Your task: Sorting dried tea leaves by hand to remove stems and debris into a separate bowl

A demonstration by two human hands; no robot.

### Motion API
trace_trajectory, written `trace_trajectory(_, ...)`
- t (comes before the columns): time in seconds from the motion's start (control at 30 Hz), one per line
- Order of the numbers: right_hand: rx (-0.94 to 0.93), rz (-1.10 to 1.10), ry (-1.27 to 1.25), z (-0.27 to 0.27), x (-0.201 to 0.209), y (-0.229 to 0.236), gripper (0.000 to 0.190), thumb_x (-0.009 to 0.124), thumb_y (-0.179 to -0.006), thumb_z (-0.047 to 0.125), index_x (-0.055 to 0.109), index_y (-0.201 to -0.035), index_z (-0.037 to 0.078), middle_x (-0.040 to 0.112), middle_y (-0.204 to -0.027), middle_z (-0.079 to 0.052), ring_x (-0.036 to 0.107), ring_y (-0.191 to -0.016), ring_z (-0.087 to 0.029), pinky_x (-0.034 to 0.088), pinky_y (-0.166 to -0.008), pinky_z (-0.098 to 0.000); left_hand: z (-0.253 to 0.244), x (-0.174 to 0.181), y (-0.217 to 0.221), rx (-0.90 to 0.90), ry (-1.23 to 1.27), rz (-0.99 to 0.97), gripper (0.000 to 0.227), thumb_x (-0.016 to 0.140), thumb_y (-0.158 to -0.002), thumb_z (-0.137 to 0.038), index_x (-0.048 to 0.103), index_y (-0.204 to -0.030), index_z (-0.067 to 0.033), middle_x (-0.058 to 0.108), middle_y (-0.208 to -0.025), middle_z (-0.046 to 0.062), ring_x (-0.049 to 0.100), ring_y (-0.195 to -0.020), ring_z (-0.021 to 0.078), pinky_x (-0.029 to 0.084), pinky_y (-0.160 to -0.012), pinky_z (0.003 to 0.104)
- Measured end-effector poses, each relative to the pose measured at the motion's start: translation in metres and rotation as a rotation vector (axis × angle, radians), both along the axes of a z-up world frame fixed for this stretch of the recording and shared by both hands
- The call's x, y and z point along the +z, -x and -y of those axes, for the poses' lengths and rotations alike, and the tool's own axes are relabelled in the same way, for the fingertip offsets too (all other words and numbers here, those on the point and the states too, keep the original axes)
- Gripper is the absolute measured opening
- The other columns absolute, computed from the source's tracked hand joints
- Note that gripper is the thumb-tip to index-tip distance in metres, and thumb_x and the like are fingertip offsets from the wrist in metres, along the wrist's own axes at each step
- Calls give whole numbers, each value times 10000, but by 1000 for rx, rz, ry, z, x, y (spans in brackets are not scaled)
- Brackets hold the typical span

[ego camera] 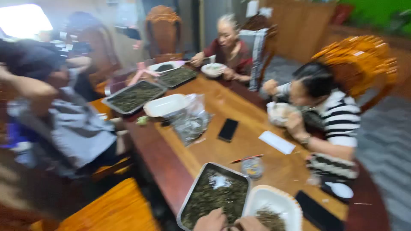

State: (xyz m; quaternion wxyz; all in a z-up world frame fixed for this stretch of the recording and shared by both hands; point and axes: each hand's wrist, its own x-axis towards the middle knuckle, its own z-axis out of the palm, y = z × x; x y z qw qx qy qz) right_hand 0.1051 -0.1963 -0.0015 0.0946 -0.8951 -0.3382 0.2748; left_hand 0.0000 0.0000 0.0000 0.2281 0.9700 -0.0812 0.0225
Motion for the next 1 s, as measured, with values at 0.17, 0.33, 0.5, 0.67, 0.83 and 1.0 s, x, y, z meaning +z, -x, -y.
trace_trajectory(0.17, -265, 314, -387, -22, 87, 78, 143, 617, -914, 466, 702, -849, 372, 650, -807, 121, 645, -833, -68, 492, -726, -271, -9, 60, 31, -46, 42, 96, 212, 575, -948, -253, 524, -922, -49, 489, -998, 151, 545, -918, 385, 460, -658, 568)
trace_trajectory(0.33, -173, 369, -574, -19, 87, 87, 115, 644, -941, 374, 695, -925, 272, 662, -831, 69, 655, -818, -150, 523, -671, -342, -6, 109, 47, -101, 106, 158, 162, 575, -973, -161, 546, -933, -6, 483, -940, 159, 547, -799, 391, 467, -592, 537)
trace_trajectory(0.5, -156, 224, -701, -13, 154, 106, 126, 613, -988, 249, 688, -959, 152, 725, -943, -34, 707, -875, -267, 511, -783, -389, 2, 136, 58, -83, 269, 353, 133, 588, -965, -29, 506, -861, -26, 504, -839, 141, 496, -737, 329, 414, -682, 453)
trace_trajectory(0.67, -211, 216, -743, -17, 159, 94, 73, 685, -991, 210, 718, -990, 144, 740, -859, -74, 737, -862, -301, 576, -782, -411, -1, 161, 52, -74, 356, 270, 26, 595, -1010, -27, 608, -1031, -19, 549, -914, 133, 629, -897, 352, 539, -773, 408)
trace_trajectory(0.83, -289, 140, -799, -17, 166, 109, 66, 723, -987, 140, 728, -1047, 114, 728, -920, -43, 706, -883, -260, 564, -814, -385, 1, 164, 66, 10, 413, 258, 90, 684, -995, -86, 655, -1080, -85, 610, -998, 48, 679, -989, 266, 572, -856, 343)
trace_trajectory(1.0, -338, 94, -893, -16, 173, 111, 64, 735, -973, 49, 739, -1037, 57, 693, -863, -98, 672, -796, -282, 542, -730, -393, -4, 168, 67, 64, 542, 213, 67, 698, -980, -38, 689, -1046, -43, 666, -954, 106, 705, -893, 322, 585, -809, 399)
